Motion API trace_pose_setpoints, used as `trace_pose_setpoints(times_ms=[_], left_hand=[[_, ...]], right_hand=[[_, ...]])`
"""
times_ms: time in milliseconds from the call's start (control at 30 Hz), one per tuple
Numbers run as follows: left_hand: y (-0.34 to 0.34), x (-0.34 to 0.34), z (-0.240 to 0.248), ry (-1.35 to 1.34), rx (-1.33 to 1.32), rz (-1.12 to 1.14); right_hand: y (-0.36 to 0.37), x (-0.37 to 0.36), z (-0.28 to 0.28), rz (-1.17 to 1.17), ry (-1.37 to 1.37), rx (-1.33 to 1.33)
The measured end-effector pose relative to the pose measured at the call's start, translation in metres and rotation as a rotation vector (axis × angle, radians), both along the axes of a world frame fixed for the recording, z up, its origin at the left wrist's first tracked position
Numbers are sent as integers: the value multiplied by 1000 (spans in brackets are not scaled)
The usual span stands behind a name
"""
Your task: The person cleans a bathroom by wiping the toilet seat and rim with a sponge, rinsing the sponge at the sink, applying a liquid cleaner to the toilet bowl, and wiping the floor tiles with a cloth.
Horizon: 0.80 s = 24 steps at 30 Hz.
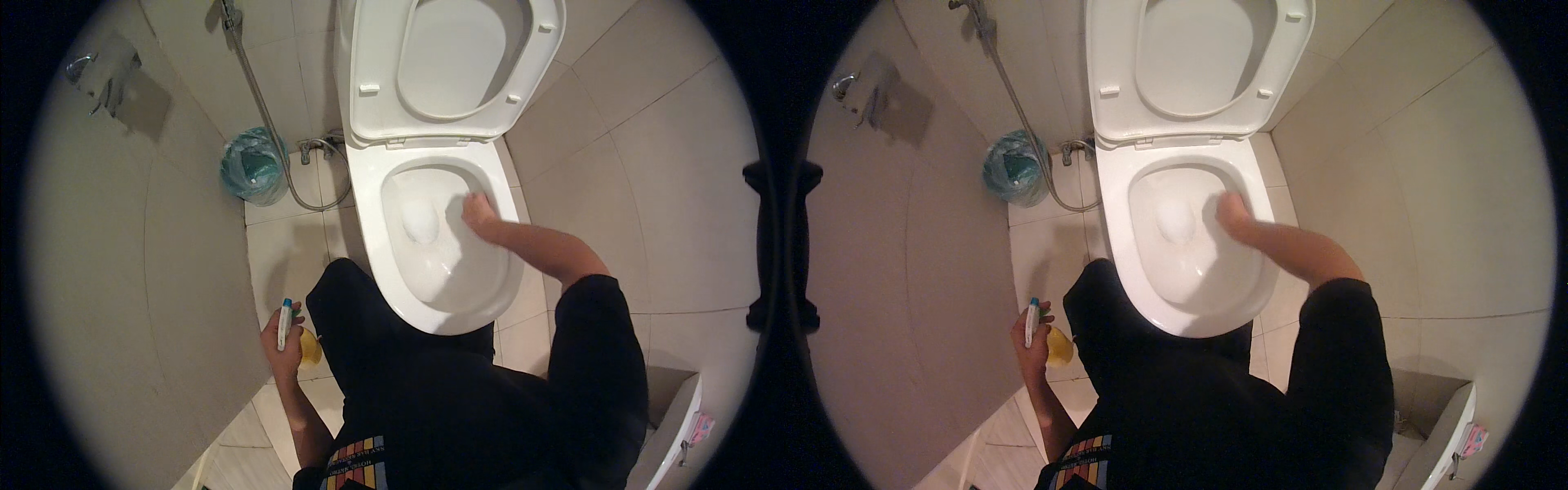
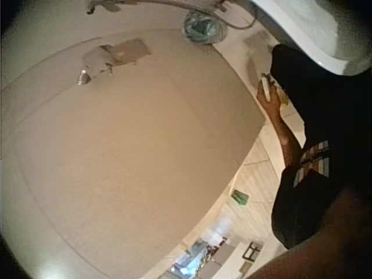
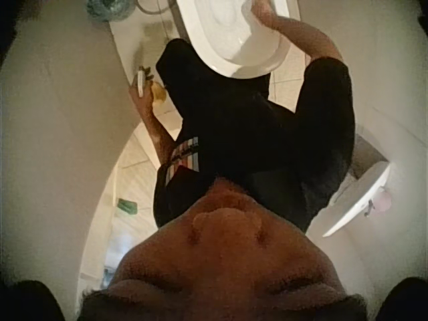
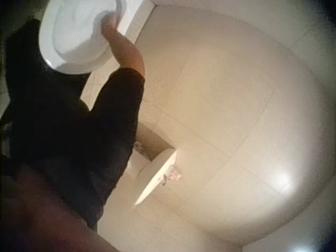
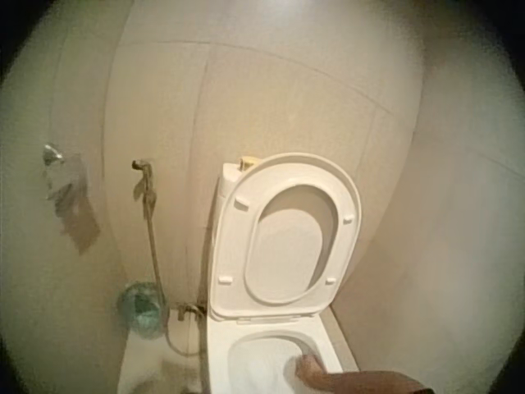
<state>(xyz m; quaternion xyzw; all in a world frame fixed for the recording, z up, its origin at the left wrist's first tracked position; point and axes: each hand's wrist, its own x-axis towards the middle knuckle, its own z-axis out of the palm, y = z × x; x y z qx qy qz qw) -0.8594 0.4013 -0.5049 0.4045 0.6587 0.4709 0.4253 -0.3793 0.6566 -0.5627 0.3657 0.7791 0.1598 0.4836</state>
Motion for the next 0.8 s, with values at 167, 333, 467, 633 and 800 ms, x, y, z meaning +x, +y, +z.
trace_pose_setpoints(times_ms=[167, 333, 467, 633, 800], left_hand=[[-5, -2, -7, 6, -21, -32], [-1, 8, -11, -51, -21, -10], [14, 20, -13, -99, -59, -19], [38, 20, -5, -61, -46, -118], [46, 22, 11, -60, -14, -42]], right_hand=[[25, -3, -16, 220, -88, 320], [-73, -26, 12, -365, 188, -230], [-128, -38, 27, -485, 419, -729], [-102, -98, -43, -1132, 934, -1190], [-15, -168, -110, -2084, 1722, -974]])
